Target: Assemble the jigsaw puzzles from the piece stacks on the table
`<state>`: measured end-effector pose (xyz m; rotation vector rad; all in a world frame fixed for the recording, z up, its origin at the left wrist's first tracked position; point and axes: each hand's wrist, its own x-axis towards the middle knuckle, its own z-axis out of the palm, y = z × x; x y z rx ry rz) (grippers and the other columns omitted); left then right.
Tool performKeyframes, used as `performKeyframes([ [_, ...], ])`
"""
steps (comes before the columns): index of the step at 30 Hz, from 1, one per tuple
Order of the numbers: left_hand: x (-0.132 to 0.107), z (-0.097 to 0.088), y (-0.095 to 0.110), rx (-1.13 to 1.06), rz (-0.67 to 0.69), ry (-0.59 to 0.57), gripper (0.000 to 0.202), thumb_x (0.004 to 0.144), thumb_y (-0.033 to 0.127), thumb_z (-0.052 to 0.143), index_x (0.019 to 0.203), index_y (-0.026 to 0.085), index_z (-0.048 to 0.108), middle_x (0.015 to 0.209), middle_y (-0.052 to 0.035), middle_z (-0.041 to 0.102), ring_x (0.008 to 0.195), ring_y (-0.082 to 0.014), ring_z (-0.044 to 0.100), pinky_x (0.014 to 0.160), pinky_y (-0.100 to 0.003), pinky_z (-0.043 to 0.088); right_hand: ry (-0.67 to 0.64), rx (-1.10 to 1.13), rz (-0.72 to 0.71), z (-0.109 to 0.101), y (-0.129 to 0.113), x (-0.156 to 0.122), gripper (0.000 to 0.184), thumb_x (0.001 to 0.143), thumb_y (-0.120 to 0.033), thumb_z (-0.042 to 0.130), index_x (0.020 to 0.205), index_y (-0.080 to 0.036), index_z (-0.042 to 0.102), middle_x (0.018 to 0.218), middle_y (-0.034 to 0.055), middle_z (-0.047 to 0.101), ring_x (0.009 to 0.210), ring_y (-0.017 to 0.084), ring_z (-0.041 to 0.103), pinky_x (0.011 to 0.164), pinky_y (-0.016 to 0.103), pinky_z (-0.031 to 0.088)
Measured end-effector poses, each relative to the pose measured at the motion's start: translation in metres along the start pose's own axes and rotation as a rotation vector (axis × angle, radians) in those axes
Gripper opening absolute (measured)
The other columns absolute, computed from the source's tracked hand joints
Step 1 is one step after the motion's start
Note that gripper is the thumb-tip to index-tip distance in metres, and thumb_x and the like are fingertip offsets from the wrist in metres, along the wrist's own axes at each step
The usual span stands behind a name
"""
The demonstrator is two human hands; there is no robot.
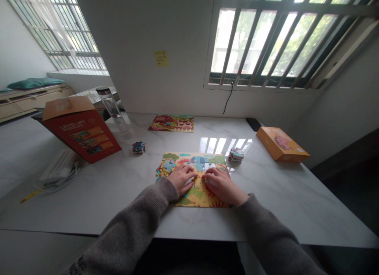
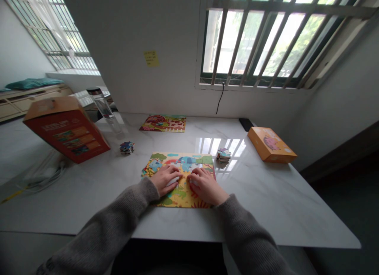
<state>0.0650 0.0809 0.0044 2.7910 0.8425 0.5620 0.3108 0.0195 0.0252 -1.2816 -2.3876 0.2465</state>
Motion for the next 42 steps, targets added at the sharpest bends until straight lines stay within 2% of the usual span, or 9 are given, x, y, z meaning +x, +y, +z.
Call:
performKeyframes([
  [7, 0.001, 0.000, 0.003, -0.017, 0.004, -0.010, 0.029, 0.088, 0.029, 0.060, 0.116, 0.024, 0.065, 0.114, -0.0074, 0.064, 0.109, -0.0272, 0.054, 0.101, -0.046, 0.044, 0.006, 0.005, -0.018, 0.000, 0.002, 0.000, 0.023, 0.093, -0.016, 0.059, 0.114, -0.025, 0.065, 0.115, 0.0077, 0.064, 0.108, 0.024, 0.056, 0.096, 0.040, 0.048],
  [10, 0.002, -0.009, -0.001, -0.014, 0.019, 0.005, 0.030, 0.088, 0.029, 0.060, 0.117, 0.024, 0.066, 0.115, -0.0068, 0.066, 0.111, -0.0274, 0.055, 0.102, -0.046, 0.043, 0.010, 0.031, -0.012, -0.001, 0.002, 0.000, 0.026, 0.093, -0.016, 0.058, 0.117, -0.024, 0.064, 0.115, 0.0082, 0.064, 0.108, 0.025, 0.057, 0.096, 0.041, 0.049],
  [12, -0.002, -0.023, -0.011, -0.012, -0.001, 0.067, 0.028, 0.089, 0.027, 0.058, 0.116, 0.024, 0.066, 0.115, -0.0062, 0.067, 0.112, -0.0267, 0.056, 0.102, -0.046, 0.042, 0.049, 0.067, 0.001, -0.002, 0.001, 0.000, 0.029, 0.095, -0.015, 0.056, 0.123, -0.023, 0.061, 0.117, 0.0089, 0.063, 0.108, 0.024, 0.057, 0.097, 0.041, 0.049],
  [15, -0.014, -0.048, -0.034, -0.022, -0.159, 0.240, 0.025, 0.091, 0.026, 0.055, 0.113, 0.024, 0.066, 0.113, -0.0058, 0.068, 0.108, -0.0246, 0.057, 0.098, -0.043, 0.043, 0.113, 0.092, 0.014, -0.003, 0.001, 0.001, 0.028, 0.097, -0.016, 0.052, 0.123, -0.024, 0.060, 0.115, 0.0091, 0.064, 0.108, 0.024, 0.058, 0.099, 0.043, 0.048],
  [18, -0.030, -0.062, -0.058, 0.000, -0.241, 0.213, 0.028, 0.084, 0.024, 0.058, 0.111, 0.023, 0.066, 0.115, -0.0056, 0.066, 0.109, -0.0260, 0.056, 0.098, -0.043, 0.043, 0.104, 0.100, 0.009, -0.004, 0.001, 0.001, 0.026, 0.098, -0.018, 0.051, 0.121, -0.024, 0.061, 0.114, 0.0089, 0.064, 0.107, 0.025, 0.059, 0.099, 0.045, 0.048],
  [21, -0.040, -0.060, -0.068, 0.070, -0.328, 0.108, 0.026, 0.079, 0.025, 0.061, 0.104, 0.024, 0.067, 0.118, -0.0056, 0.064, 0.112, -0.0281, 0.053, 0.098, -0.044, 0.041, 0.081, 0.128, 0.007, -0.004, 0.001, 0.001, 0.028, 0.098, -0.017, 0.050, 0.123, -0.025, 0.060, 0.114, 0.0093, 0.064, 0.107, 0.024, 0.060, 0.098, 0.044, 0.049],
  [27, -0.036, -0.047, -0.061, 0.177, -0.444, 0.031, 0.033, 0.075, 0.045, 0.072, 0.098, 0.023, 0.064, 0.113, -0.0075, 0.060, 0.109, -0.0300, 0.052, 0.093, -0.043, 0.041, 0.091, 0.163, 0.000, -0.004, 0.001, 0.001, 0.028, 0.098, -0.019, 0.049, 0.123, -0.026, 0.062, 0.114, 0.0102, 0.064, 0.106, 0.025, 0.062, 0.095, 0.045, 0.052],
  [32, -0.034, -0.044, -0.059, 0.181, -0.526, 0.032, 0.033, 0.074, 0.040, 0.074, 0.098, 0.022, 0.060, 0.111, -0.0072, 0.060, 0.106, -0.0297, 0.052, 0.090, -0.042, 0.041, 0.090, 0.173, 0.012, -0.003, 0.001, 0.001, 0.028, 0.098, -0.019, 0.050, 0.122, -0.025, 0.062, 0.114, 0.0100, 0.064, 0.105, 0.025, 0.062, 0.095, 0.045, 0.053],
  [42, -0.037, -0.044, -0.056, 0.087, -0.488, 0.057, 0.036, 0.070, 0.027, 0.070, 0.103, 0.024, 0.057, 0.119, -0.0065, 0.056, 0.109, -0.0280, 0.053, 0.088, -0.040, 0.041, 0.104, 0.175, -0.005, -0.004, 0.001, 0.001, 0.029, 0.097, -0.018, 0.050, 0.123, -0.024, 0.062, 0.114, 0.0109, 0.065, 0.106, 0.025, 0.063, 0.095, 0.045, 0.052],
])
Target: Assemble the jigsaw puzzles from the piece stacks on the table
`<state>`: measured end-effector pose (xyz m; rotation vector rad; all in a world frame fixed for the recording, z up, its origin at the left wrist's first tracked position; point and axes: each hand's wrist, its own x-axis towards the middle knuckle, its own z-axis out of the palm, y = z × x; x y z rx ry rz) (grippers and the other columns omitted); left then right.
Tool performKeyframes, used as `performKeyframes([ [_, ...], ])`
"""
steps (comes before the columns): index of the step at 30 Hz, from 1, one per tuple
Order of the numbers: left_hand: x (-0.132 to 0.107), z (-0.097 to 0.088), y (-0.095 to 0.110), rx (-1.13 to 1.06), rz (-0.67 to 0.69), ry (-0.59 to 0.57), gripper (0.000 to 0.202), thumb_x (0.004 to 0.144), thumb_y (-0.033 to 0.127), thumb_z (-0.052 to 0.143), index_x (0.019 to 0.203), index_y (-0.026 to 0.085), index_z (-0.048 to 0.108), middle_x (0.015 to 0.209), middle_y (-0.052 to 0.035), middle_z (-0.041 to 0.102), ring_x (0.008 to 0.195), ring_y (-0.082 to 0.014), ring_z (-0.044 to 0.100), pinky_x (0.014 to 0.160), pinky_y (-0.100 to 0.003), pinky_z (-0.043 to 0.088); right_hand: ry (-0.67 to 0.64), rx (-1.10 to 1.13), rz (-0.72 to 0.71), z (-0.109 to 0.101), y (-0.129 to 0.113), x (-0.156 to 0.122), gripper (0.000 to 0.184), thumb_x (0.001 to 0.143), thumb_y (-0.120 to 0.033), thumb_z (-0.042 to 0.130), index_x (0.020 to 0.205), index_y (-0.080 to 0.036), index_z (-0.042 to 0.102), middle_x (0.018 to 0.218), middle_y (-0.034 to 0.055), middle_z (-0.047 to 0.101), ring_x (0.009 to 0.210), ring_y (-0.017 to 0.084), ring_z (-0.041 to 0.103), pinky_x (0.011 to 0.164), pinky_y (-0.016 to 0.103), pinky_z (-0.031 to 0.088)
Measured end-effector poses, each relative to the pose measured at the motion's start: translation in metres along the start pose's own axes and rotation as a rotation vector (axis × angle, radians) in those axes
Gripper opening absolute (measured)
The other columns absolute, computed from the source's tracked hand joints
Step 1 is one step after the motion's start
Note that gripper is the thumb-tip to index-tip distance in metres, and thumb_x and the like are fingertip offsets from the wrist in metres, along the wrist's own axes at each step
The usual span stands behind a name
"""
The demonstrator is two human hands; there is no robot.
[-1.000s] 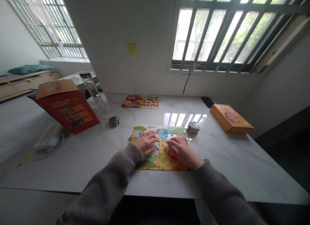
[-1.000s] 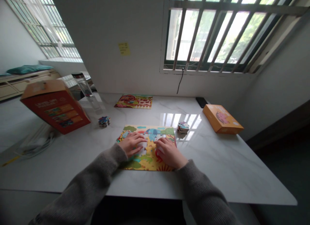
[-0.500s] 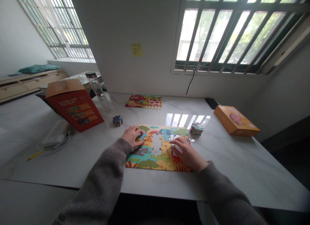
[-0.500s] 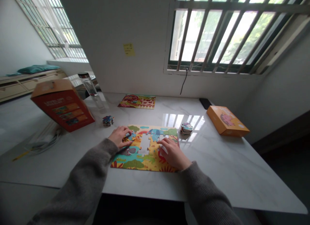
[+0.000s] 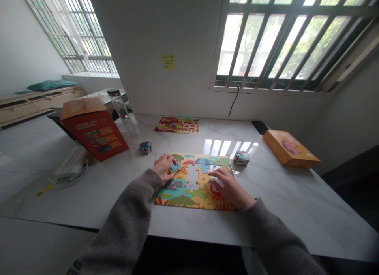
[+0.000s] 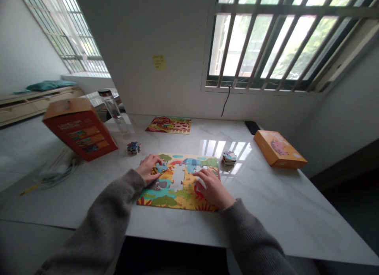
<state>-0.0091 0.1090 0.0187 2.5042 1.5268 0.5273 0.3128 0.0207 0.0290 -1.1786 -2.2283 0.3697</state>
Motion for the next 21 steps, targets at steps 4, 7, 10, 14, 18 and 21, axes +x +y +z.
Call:
performKeyframes([
  [4, 0.0004, -0.0010, -0.0009, 0.063, -0.035, 0.015, 0.041, 0.070, 0.039, 0.074, 0.105, 0.024, 0.058, 0.112, -0.0066, 0.059, 0.107, -0.0297, 0.052, 0.091, -0.042, 0.039, -0.009, 0.004, 0.014, -0.0006, -0.0011, -0.0002, 0.029, 0.098, -0.019, 0.050, 0.124, -0.025, 0.061, 0.115, 0.0105, 0.064, 0.107, 0.025, 0.062, 0.096, 0.045, 0.052],
  [7, 0.0018, -0.0005, -0.0011, 0.098, -0.054, 0.017, 0.041, 0.071, 0.040, 0.075, 0.104, 0.023, 0.059, 0.108, -0.0066, 0.060, 0.107, -0.0300, 0.052, 0.091, -0.043, 0.037, -0.007, -0.002, 0.012, -0.0005, -0.0014, -0.0001, 0.029, 0.097, -0.019, 0.050, 0.124, -0.025, 0.061, 0.115, 0.0102, 0.064, 0.107, 0.025, 0.062, 0.096, 0.045, 0.052],
  [10, 0.0026, 0.0000, -0.0024, 0.101, -0.062, 0.012, 0.041, 0.070, 0.038, 0.075, 0.105, 0.024, 0.059, 0.108, -0.0062, 0.061, 0.106, -0.0294, 0.052, 0.088, -0.041, 0.037, -0.001, -0.013, 0.001, -0.0007, -0.0014, 0.0001, 0.030, 0.097, -0.019, 0.051, 0.124, -0.026, 0.062, 0.114, 0.0101, 0.065, 0.107, 0.025, 0.063, 0.096, 0.045, 0.052],
  [14, 0.0017, -0.0022, -0.0070, 0.123, -0.108, 0.045, 0.045, 0.070, 0.042, 0.074, 0.108, 0.025, 0.059, 0.110, -0.0072, 0.060, 0.107, -0.0302, 0.052, 0.086, -0.040, 0.037, -0.007, -0.010, 0.006, -0.0011, -0.0011, 0.0000, 0.029, 0.098, -0.020, 0.050, 0.124, -0.026, 0.061, 0.115, 0.0101, 0.065, 0.107, 0.025, 0.063, 0.096, 0.045, 0.052],
  [18, 0.0008, -0.0060, -0.0077, 0.140, -0.138, 0.008, 0.043, 0.069, 0.044, 0.074, 0.105, 0.024, 0.059, 0.106, -0.0065, 0.064, 0.103, -0.0304, 0.053, 0.084, -0.040, 0.036, -0.017, -0.008, 0.014, -0.0004, 0.0003, -0.0003, 0.029, 0.098, -0.020, 0.050, 0.124, -0.026, 0.060, 0.116, 0.0099, 0.064, 0.108, 0.024, 0.062, 0.097, 0.045, 0.051],
  [21, 0.0013, -0.0084, -0.0043, 0.133, -0.102, 0.045, 0.041, 0.069, 0.040, 0.075, 0.104, 0.024, 0.059, 0.105, -0.0057, 0.065, 0.103, -0.0295, 0.054, 0.085, -0.039, 0.035, -0.008, -0.019, 0.007, 0.0002, 0.0011, -0.0002, 0.030, 0.097, -0.020, 0.051, 0.125, -0.026, 0.060, 0.116, 0.0101, 0.064, 0.108, 0.025, 0.062, 0.097, 0.046, 0.051],
])
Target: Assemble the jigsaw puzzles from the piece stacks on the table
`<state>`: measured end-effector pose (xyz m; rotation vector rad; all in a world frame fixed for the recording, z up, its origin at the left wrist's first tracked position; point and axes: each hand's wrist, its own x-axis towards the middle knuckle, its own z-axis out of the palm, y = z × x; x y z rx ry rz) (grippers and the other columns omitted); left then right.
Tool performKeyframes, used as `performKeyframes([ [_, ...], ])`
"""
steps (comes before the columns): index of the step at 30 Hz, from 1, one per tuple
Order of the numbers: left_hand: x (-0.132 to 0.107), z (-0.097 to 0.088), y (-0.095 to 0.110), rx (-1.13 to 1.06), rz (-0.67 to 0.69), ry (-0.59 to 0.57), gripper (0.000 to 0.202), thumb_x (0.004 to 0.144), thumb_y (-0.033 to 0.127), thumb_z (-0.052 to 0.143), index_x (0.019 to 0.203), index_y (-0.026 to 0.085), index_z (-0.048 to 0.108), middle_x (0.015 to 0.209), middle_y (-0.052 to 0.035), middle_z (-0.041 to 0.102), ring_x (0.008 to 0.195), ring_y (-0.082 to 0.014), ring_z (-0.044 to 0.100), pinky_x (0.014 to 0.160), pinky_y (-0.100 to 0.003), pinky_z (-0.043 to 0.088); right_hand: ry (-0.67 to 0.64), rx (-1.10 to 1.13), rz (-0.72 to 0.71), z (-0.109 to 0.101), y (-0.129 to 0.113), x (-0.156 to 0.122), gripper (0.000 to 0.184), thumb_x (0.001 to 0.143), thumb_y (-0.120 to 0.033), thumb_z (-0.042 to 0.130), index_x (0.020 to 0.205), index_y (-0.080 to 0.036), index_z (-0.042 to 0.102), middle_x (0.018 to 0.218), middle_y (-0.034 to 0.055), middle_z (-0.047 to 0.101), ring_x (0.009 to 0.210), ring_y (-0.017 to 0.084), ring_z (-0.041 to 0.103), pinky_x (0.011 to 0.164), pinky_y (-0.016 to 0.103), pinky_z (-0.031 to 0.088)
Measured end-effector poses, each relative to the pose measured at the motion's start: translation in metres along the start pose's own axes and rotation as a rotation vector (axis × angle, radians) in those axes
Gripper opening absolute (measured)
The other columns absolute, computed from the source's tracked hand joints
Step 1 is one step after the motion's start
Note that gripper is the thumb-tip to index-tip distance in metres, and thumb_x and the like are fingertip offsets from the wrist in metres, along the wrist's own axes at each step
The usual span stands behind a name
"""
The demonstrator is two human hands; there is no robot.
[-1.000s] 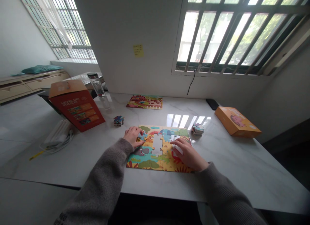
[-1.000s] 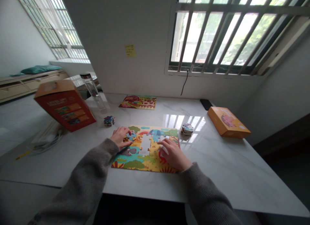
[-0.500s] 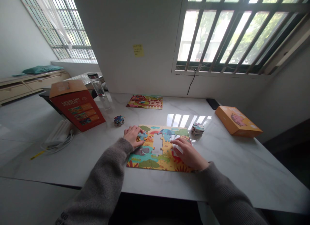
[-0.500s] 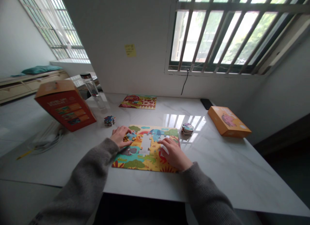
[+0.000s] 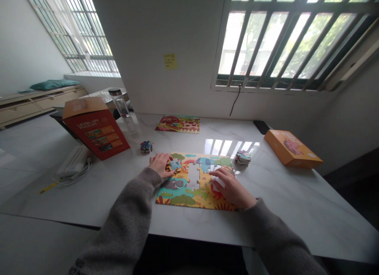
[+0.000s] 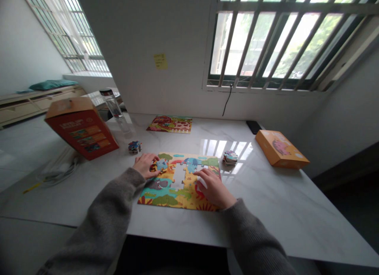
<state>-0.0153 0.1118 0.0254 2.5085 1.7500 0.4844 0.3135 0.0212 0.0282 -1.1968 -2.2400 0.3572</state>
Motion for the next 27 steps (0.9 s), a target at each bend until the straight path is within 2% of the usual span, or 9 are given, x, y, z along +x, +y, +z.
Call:
performKeyframes([
  [9, 0.005, -0.006, -0.002, -0.146, 0.128, 0.039, 0.036, 0.072, 0.038, 0.078, 0.098, 0.022, 0.059, 0.103, -0.0060, 0.066, 0.101, -0.0285, 0.056, 0.088, -0.040, 0.042, 0.010, -0.003, -0.005, 0.001, 0.002, 0.000, 0.030, 0.097, -0.020, 0.051, 0.125, -0.027, 0.060, 0.116, 0.0102, 0.065, 0.108, 0.026, 0.062, 0.096, 0.046, 0.052],
  [11, 0.004, -0.008, 0.007, -0.254, 0.223, 0.070, 0.031, 0.075, 0.038, 0.076, 0.096, 0.022, 0.058, 0.105, -0.0064, 0.066, 0.102, -0.0268, 0.057, 0.091, -0.040, 0.043, 0.013, 0.020, 0.009, 0.001, 0.000, 0.000, 0.029, 0.097, -0.021, 0.050, 0.124, -0.026, 0.060, 0.115, 0.0102, 0.065, 0.108, 0.026, 0.062, 0.096, 0.045, 0.052],
  [14, -0.002, -0.006, 0.035, -0.349, 0.370, 0.088, 0.027, 0.076, 0.036, 0.076, 0.092, 0.023, 0.058, 0.111, -0.0068, 0.066, 0.108, -0.0268, 0.058, 0.098, -0.042, 0.041, 0.042, 0.110, 0.055, 0.003, -0.006, 0.003, 0.033, 0.098, -0.026, 0.050, 0.130, -0.026, 0.056, 0.112, 0.0090, 0.065, 0.105, 0.024, 0.062, 0.094, 0.044, 0.052],
  [17, -0.010, -0.001, 0.067, -0.361, 0.491, 0.097, 0.030, 0.072, 0.034, 0.078, 0.091, 0.023, 0.058, 0.113, -0.0061, 0.067, 0.110, -0.0278, 0.058, 0.101, -0.044, 0.038, 0.063, 0.289, 0.135, 0.007, -0.012, 0.007, 0.043, 0.099, -0.033, 0.051, 0.141, -0.026, 0.046, 0.106, 0.0071, 0.066, 0.093, 0.020, 0.063, 0.084, 0.037, 0.054],
  [20, -0.016, 0.004, 0.087, -0.380, 0.609, 0.107, 0.029, 0.071, 0.032, 0.077, 0.091, 0.024, 0.058, 0.113, -0.0053, 0.067, 0.112, -0.0278, 0.057, 0.106, -0.047, 0.036, 0.037, 0.467, 0.195, 0.011, -0.014, 0.011, 0.048, 0.098, -0.038, 0.051, 0.143, -0.023, 0.045, 0.091, 0.0029, 0.062, 0.074, 0.015, 0.058, 0.066, 0.028, 0.052],
  [24, -0.016, 0.009, 0.088, -0.363, 0.638, 0.181, 0.024, 0.079, 0.028, 0.070, 0.100, 0.023, 0.060, 0.120, -0.0087, 0.063, 0.117, -0.0279, 0.056, 0.106, -0.046, 0.040, -0.014, 0.661, 0.277, 0.012, -0.015, 0.013, 0.050, 0.094, -0.036, 0.053, 0.142, -0.022, 0.048, 0.074, -0.0030, 0.051, 0.058, 0.011, 0.047, 0.052, 0.023, 0.044],
  [27, -0.013, 0.012, 0.083, -0.340, 0.590, 0.257, 0.018, 0.090, 0.028, 0.061, 0.106, 0.021, 0.061, 0.117, -0.0107, 0.063, 0.116, -0.0267, 0.058, 0.099, -0.043, 0.045, -0.057, 0.777, 0.331, 0.009, -0.019, 0.014, 0.055, 0.089, -0.034, 0.059, 0.142, -0.026, 0.047, 0.076, -0.0036, 0.053, 0.051, 0.008, 0.040, 0.046, 0.021, 0.037],
])
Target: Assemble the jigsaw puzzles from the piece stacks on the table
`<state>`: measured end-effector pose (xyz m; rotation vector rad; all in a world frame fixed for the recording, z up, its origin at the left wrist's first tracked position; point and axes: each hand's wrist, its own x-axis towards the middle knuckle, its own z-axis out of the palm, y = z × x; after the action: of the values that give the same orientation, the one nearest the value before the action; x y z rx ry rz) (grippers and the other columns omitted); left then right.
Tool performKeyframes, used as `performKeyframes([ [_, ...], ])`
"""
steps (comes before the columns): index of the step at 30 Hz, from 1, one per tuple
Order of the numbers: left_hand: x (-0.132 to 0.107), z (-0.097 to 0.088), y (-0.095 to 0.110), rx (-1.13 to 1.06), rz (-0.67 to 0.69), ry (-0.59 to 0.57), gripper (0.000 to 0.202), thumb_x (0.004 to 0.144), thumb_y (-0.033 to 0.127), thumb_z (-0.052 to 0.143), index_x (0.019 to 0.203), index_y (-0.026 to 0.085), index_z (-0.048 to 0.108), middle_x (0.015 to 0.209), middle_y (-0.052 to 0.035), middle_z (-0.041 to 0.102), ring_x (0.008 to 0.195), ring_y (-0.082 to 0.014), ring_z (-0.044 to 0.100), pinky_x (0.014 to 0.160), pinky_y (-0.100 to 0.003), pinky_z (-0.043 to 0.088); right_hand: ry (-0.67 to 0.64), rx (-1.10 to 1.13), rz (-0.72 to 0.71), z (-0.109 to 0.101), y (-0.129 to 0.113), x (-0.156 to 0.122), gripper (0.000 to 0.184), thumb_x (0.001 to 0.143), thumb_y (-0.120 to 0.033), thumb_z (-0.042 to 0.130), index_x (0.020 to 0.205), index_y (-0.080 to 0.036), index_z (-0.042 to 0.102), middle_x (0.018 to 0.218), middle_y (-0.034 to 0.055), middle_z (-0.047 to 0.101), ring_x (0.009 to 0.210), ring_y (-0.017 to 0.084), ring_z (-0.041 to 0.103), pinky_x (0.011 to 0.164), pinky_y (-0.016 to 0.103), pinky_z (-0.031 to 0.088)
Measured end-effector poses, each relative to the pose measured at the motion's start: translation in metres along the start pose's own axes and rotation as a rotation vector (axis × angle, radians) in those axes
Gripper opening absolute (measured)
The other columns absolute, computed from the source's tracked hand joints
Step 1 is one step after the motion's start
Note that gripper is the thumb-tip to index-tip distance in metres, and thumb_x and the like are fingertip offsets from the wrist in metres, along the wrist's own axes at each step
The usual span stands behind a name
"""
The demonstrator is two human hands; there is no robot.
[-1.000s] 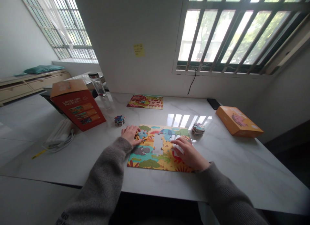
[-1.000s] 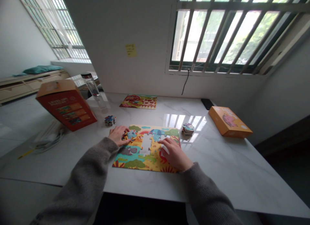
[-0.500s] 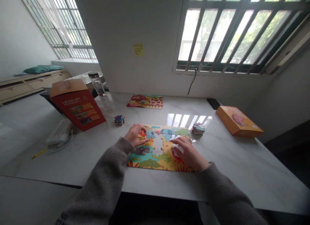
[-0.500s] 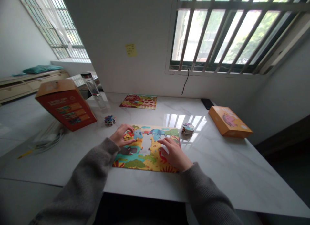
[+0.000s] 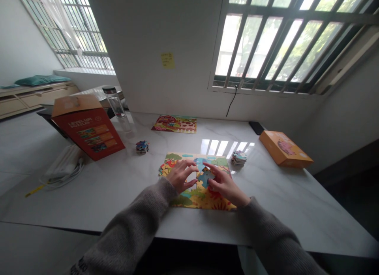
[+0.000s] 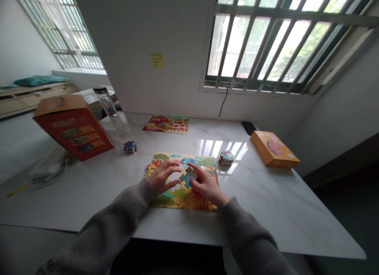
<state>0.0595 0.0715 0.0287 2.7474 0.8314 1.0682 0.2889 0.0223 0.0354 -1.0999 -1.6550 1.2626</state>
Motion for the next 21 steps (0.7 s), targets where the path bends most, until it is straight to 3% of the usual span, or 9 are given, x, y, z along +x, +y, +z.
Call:
performKeyframes([
  [4, 0.0001, 0.0010, -0.0017, 0.024, -0.036, 0.021, 0.030, 0.092, 0.040, 0.060, 0.116, 0.021, 0.059, 0.116, -0.0101, 0.065, 0.114, -0.0275, 0.060, 0.095, -0.042, 0.044, 0.064, 0.060, -0.010, 0.0037, -0.0026, -0.0002, 0.038, 0.086, -0.037, 0.066, 0.121, -0.024, 0.057, 0.085, -0.0004, 0.060, 0.054, 0.008, 0.045, 0.045, 0.020, 0.038],
  [7, 0.0014, 0.0030, -0.0004, 0.026, -0.026, -0.016, 0.056, 0.080, 0.055, 0.071, 0.122, 0.020, 0.057, 0.118, -0.0113, 0.065, 0.114, -0.0310, 0.059, 0.095, -0.045, 0.044, 0.104, 0.095, -0.035, 0.0058, 0.0004, 0.0011, 0.044, 0.086, -0.038, 0.069, 0.126, -0.025, 0.054, 0.086, 0.0001, 0.062, 0.059, 0.010, 0.052, 0.047, 0.020, 0.042],
  [10, 0.0024, 0.0051, 0.0002, 0.043, -0.046, -0.010, 0.051, 0.078, 0.051, 0.073, 0.117, 0.021, 0.058, 0.118, -0.0108, 0.065, 0.114, -0.0304, 0.059, 0.096, -0.044, 0.043, 0.073, 0.100, -0.045, 0.0067, 0.0021, 0.0021, 0.062, 0.087, -0.037, 0.068, 0.143, -0.028, 0.044, 0.092, 0.0016, 0.065, 0.065, 0.013, 0.058, 0.054, 0.024, 0.049],
  [12, 0.0024, 0.0052, 0.0004, 0.062, -0.049, -0.002, 0.045, 0.079, 0.045, 0.072, 0.115, 0.021, 0.059, 0.117, -0.0106, 0.065, 0.114, -0.0297, 0.060, 0.095, -0.043, 0.044, 0.069, 0.068, -0.056, 0.0071, 0.0009, 0.0020, 0.062, 0.088, -0.037, 0.068, 0.144, -0.027, 0.044, 0.104, 0.0045, 0.068, 0.075, 0.016, 0.064, 0.064, 0.028, 0.054],
  [14, 0.0018, 0.0047, 0.0004, 0.089, -0.030, -0.010, 0.045, 0.078, 0.041, 0.071, 0.115, 0.021, 0.060, 0.114, -0.0103, 0.066, 0.113, -0.0298, 0.060, 0.094, -0.043, 0.043, 0.098, -0.020, -0.090, 0.0073, -0.0018, 0.0015, 0.051, 0.088, -0.038, 0.067, 0.136, -0.026, 0.053, 0.117, 0.0067, 0.067, 0.093, 0.021, 0.066, 0.079, 0.034, 0.056],
  [17, 0.0003, 0.0048, -0.0001, 0.120, 0.013, -0.035, 0.050, 0.076, 0.042, 0.072, 0.119, 0.020, 0.061, 0.112, -0.0098, 0.066, 0.113, -0.0307, 0.059, 0.095, -0.045, 0.042, 0.142, -0.170, -0.140, 0.0073, -0.0058, 0.0007, 0.034, 0.092, -0.038, 0.062, 0.123, -0.025, 0.063, 0.122, 0.0061, 0.067, 0.112, 0.025, 0.063, 0.098, 0.041, 0.050],
  [21, -0.0013, 0.0078, -0.0020, 0.147, 0.068, -0.060, 0.048, 0.078, 0.041, 0.069, 0.122, 0.022, 0.061, 0.109, -0.0084, 0.066, 0.109, -0.0292, 0.061, 0.097, -0.046, 0.041, 0.154, -0.211, -0.157, 0.0075, -0.0038, 0.0012, 0.024, 0.093, -0.039, 0.060, 0.109, -0.023, 0.066, 0.108, 0.0051, 0.070, 0.104, 0.023, 0.064, 0.096, 0.039, 0.050],
])
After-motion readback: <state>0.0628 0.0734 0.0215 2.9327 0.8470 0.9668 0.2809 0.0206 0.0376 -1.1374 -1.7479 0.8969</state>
